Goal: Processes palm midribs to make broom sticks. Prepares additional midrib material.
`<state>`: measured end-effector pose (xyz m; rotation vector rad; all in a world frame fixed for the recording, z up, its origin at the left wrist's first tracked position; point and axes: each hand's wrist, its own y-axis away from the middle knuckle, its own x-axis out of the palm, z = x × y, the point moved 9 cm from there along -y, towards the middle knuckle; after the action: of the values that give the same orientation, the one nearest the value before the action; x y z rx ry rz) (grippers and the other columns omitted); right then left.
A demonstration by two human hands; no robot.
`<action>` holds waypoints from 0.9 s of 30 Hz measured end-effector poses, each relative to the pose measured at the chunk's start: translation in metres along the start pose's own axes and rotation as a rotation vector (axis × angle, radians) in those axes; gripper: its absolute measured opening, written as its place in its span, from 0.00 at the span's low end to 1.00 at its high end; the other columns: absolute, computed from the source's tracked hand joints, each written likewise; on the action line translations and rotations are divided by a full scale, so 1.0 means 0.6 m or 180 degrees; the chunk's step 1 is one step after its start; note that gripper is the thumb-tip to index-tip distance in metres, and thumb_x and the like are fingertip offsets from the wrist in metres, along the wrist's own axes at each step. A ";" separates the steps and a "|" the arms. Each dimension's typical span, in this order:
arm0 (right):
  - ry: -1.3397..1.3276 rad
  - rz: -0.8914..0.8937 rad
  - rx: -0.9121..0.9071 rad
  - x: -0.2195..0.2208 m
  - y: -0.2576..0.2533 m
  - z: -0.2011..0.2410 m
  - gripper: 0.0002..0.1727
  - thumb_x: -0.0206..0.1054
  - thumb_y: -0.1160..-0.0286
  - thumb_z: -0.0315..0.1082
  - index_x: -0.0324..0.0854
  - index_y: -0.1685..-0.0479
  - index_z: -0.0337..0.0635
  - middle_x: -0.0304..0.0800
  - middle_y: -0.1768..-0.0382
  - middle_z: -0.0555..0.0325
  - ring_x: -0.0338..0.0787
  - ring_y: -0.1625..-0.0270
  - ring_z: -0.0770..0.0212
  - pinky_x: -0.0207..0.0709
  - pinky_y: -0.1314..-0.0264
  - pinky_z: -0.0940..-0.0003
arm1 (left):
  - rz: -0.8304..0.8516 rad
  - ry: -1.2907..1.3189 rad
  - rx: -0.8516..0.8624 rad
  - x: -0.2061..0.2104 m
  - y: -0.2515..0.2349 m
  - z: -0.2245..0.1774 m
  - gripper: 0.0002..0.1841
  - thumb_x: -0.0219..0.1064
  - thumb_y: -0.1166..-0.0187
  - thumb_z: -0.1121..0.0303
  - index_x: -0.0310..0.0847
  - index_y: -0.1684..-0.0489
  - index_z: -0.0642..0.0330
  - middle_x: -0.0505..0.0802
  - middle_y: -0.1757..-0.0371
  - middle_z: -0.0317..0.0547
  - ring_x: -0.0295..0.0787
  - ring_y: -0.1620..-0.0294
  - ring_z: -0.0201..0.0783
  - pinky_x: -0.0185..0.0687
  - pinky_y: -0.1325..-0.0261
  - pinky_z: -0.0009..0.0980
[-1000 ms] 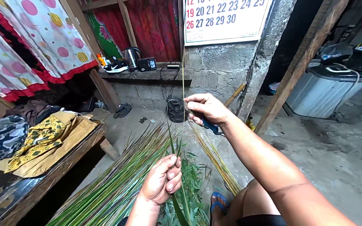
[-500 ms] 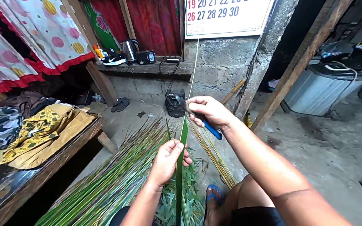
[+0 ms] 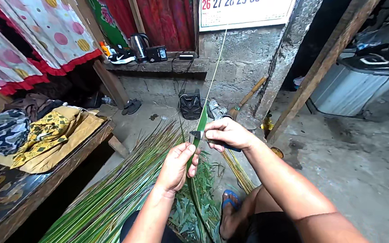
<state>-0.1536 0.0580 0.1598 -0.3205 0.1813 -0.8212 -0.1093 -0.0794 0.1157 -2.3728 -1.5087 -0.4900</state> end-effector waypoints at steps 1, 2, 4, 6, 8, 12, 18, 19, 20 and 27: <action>0.0014 -0.0014 -0.0020 -0.007 -0.006 0.006 0.11 0.62 0.14 0.32 0.88 0.52 0.35 0.90 0.77 0.57 0.84 0.82 0.71 0.79 0.79 0.78 | 0.0002 0.0058 -0.0008 0.001 0.003 0.001 0.14 0.50 0.09 0.71 0.81 0.61 0.67 0.85 0.77 0.41 0.79 0.86 0.26 0.79 0.82 0.19; 0.0033 0.0011 -0.0038 -0.013 -0.011 0.011 0.11 0.61 0.14 0.31 0.87 0.54 0.34 0.89 0.77 0.56 0.83 0.83 0.70 0.79 0.80 0.78 | 0.0014 0.0105 -0.0015 0.002 0.006 0.003 0.15 0.50 0.09 0.70 0.81 0.61 0.67 0.85 0.77 0.41 0.79 0.86 0.27 0.80 0.82 0.19; 0.0097 0.0090 -0.0094 -0.017 -0.022 0.024 0.11 0.61 0.13 0.31 0.88 0.55 0.34 0.88 0.77 0.54 0.83 0.83 0.69 0.80 0.80 0.77 | 0.0028 0.0199 -0.0055 0.003 0.011 0.008 0.15 0.50 0.09 0.70 0.81 0.61 0.66 0.84 0.78 0.41 0.78 0.86 0.26 0.79 0.82 0.19; 0.0166 0.0193 -0.0161 -0.016 -0.034 0.036 0.11 0.61 0.13 0.30 0.88 0.53 0.33 0.89 0.77 0.52 0.84 0.83 0.68 0.80 0.81 0.76 | 0.0077 0.0380 -0.0096 0.004 0.015 0.011 0.15 0.51 0.09 0.69 0.82 0.62 0.65 0.83 0.78 0.39 0.78 0.86 0.26 0.79 0.82 0.19; 0.0216 0.0317 -0.0195 -0.010 -0.046 0.045 0.11 0.61 0.13 0.30 0.88 0.50 0.33 0.90 0.76 0.51 0.84 0.83 0.68 0.80 0.81 0.76 | 0.0135 0.0525 -0.0067 0.004 0.018 0.008 0.15 0.51 0.09 0.68 0.82 0.61 0.65 0.83 0.79 0.38 0.77 0.86 0.26 0.79 0.81 0.19; 0.0372 0.0151 -0.0328 -0.016 -0.073 0.080 0.12 0.61 0.14 0.31 0.87 0.49 0.32 0.89 0.78 0.53 0.82 0.85 0.68 0.78 0.83 0.76 | 0.0168 0.0597 -0.0007 -0.003 0.028 0.001 0.16 0.51 0.09 0.67 0.82 0.64 0.63 0.81 0.80 0.37 0.76 0.87 0.25 0.78 0.82 0.19; 0.0156 -0.0509 -0.0367 -0.061 -0.115 0.130 0.16 0.56 0.12 0.30 0.79 0.33 0.35 0.88 0.73 0.58 0.81 0.83 0.71 0.79 0.82 0.76 | 0.0051 0.0475 0.0013 -0.018 0.035 0.008 0.16 0.50 0.10 0.69 0.82 0.63 0.65 0.84 0.79 0.40 0.79 0.86 0.27 0.80 0.82 0.20; 0.0052 -0.0519 -0.0236 -0.058 -0.115 0.126 0.19 0.56 0.12 0.30 0.77 0.28 0.36 0.87 0.71 0.57 0.80 0.83 0.71 0.79 0.82 0.76 | -0.0005 0.0423 0.0006 -0.020 0.033 0.009 0.16 0.50 0.09 0.69 0.82 0.62 0.66 0.85 0.77 0.42 0.81 0.86 0.28 0.82 0.81 0.21; -0.0010 -0.0503 -0.0066 -0.049 -0.113 0.118 0.19 0.56 0.13 0.31 0.78 0.27 0.38 0.85 0.72 0.58 0.79 0.84 0.71 0.78 0.84 0.76 | -0.0058 0.0368 0.0005 -0.021 0.032 0.008 0.16 0.49 0.08 0.70 0.82 0.60 0.67 0.86 0.76 0.44 0.83 0.85 0.29 0.83 0.81 0.21; -0.0241 -0.1259 0.0456 -0.090 -0.117 0.076 0.15 0.54 0.08 0.35 0.78 0.34 0.38 0.84 0.76 0.56 0.79 0.84 0.70 0.75 0.84 0.78 | -0.0415 -0.0829 0.0330 -0.050 0.020 0.026 0.17 0.48 0.06 0.69 0.81 0.53 0.71 0.93 0.70 0.52 0.93 0.75 0.41 0.94 0.68 0.34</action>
<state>-0.2249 0.0629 0.2287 -0.2547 -0.0143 -1.2045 -0.1082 -0.1022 0.0881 -2.3393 -1.7615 -0.1279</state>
